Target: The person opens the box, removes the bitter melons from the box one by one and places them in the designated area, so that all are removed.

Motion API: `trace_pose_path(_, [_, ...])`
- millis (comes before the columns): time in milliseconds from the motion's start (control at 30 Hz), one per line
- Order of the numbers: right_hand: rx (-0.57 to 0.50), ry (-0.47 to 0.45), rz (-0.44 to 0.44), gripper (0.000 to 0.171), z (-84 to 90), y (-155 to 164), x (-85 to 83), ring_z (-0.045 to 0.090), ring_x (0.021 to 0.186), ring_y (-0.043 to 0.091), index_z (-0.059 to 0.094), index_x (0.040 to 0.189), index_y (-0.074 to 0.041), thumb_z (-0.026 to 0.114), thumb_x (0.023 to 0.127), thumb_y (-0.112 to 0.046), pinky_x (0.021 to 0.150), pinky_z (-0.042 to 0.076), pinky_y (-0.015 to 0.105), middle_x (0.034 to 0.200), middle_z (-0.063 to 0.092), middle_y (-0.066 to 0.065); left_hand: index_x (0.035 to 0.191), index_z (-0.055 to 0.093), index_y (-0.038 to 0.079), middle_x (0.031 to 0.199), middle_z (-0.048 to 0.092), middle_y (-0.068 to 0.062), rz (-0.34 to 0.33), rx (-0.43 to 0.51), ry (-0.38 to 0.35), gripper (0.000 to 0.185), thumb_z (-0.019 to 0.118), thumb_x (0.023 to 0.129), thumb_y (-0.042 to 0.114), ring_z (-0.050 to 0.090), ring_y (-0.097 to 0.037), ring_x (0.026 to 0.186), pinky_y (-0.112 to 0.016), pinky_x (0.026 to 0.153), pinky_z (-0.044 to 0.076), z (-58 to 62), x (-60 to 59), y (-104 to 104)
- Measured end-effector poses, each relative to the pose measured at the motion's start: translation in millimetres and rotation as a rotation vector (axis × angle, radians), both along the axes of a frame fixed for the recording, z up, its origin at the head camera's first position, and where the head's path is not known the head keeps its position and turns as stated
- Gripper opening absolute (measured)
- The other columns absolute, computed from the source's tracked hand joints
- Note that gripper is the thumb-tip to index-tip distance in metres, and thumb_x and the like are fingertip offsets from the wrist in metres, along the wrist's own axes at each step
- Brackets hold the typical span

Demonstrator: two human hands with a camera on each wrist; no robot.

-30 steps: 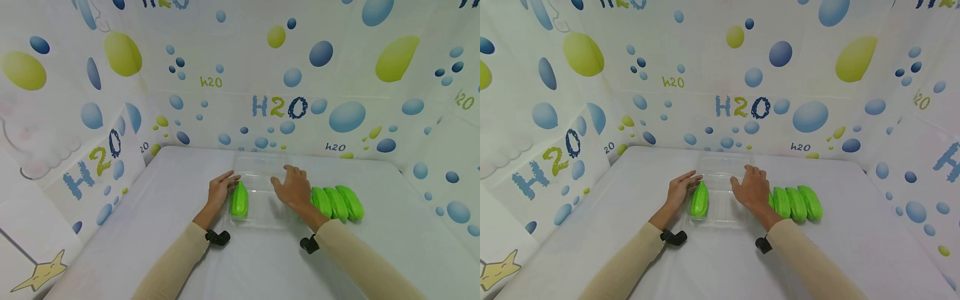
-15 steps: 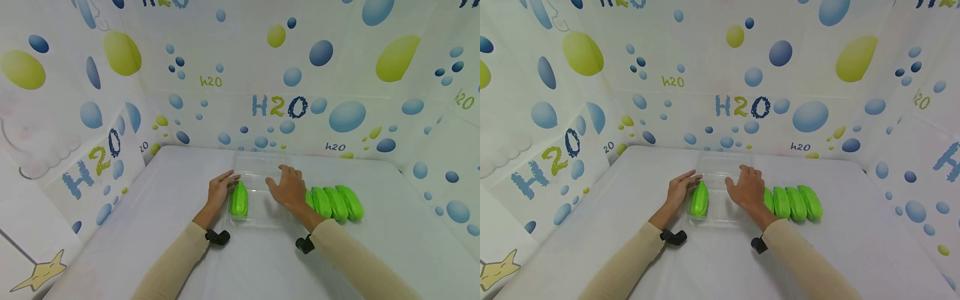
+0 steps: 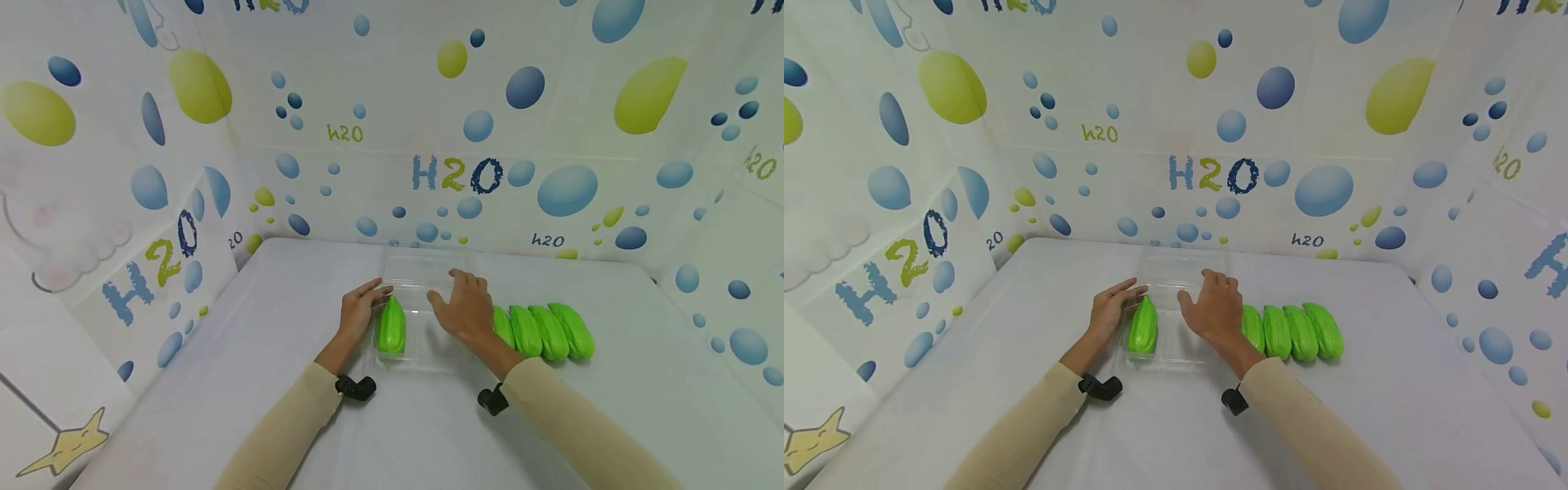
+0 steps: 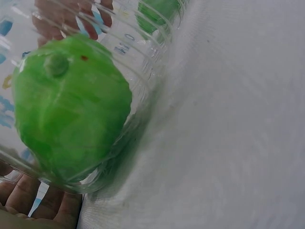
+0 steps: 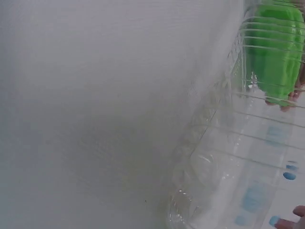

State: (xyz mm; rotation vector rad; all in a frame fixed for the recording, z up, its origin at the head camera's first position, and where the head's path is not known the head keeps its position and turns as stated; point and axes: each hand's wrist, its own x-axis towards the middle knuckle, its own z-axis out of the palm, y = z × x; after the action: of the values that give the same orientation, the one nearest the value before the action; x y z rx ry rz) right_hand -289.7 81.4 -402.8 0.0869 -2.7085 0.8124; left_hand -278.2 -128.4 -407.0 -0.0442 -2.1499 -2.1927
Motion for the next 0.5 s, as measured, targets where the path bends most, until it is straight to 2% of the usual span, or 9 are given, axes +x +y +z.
trace_pose_path(500, [-0.020,0.027,0.033,0.062,2.9,-13,2.9,0.049,0.129,0.038,0.053,0.140,-0.004,0.062,0.095,-0.045,0.102,0.048,0.057,0.138,0.058,0.018,0.144,0.052,-0.004,0.132,0.065,-0.023,-0.007,0.007,-0.006,0.042,0.049,0.104,0.007,0.064,-0.036,0.122,-0.044,0.106,0.050,-1.0,-1.8,-1])
